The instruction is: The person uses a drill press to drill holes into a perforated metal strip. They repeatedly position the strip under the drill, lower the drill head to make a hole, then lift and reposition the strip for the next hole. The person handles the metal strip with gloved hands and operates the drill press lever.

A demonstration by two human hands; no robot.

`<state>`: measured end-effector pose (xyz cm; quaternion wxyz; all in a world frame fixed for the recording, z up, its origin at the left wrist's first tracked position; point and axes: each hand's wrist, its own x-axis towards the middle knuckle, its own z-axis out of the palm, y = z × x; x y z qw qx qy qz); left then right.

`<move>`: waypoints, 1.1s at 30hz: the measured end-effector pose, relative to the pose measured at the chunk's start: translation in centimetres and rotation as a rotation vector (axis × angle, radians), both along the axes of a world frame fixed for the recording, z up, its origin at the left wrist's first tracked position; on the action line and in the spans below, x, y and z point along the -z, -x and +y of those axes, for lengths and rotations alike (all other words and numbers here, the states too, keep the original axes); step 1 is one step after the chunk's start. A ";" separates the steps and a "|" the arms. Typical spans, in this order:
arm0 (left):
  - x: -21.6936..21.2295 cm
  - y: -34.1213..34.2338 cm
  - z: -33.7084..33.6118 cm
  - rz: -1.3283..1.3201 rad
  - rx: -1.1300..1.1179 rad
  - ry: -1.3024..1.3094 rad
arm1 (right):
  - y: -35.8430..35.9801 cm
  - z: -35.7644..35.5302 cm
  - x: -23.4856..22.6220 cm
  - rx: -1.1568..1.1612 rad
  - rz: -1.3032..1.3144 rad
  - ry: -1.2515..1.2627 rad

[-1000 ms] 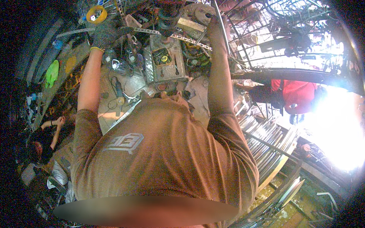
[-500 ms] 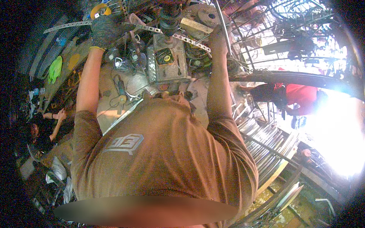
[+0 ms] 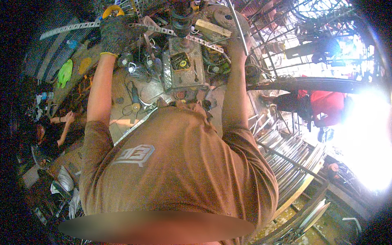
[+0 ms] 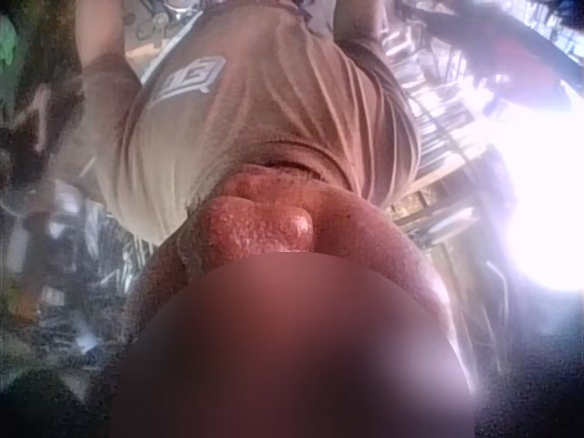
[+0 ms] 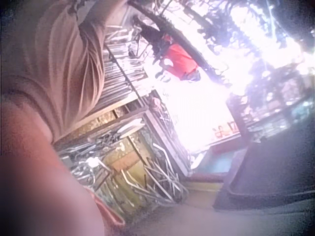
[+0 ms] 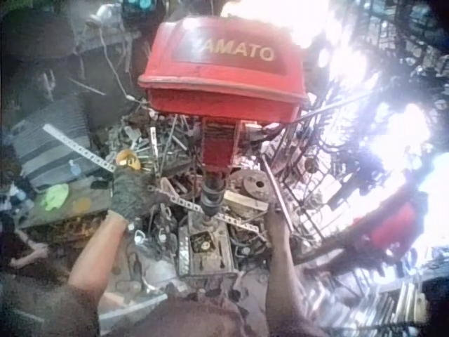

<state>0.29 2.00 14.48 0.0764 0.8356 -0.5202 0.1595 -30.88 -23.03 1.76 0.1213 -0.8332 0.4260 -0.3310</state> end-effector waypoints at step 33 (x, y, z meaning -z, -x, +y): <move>2.9 0.7 1.3 0.003 -0.001 0.125 | 0.1 7.4 -2.2 -0.153 -1.157 -1.159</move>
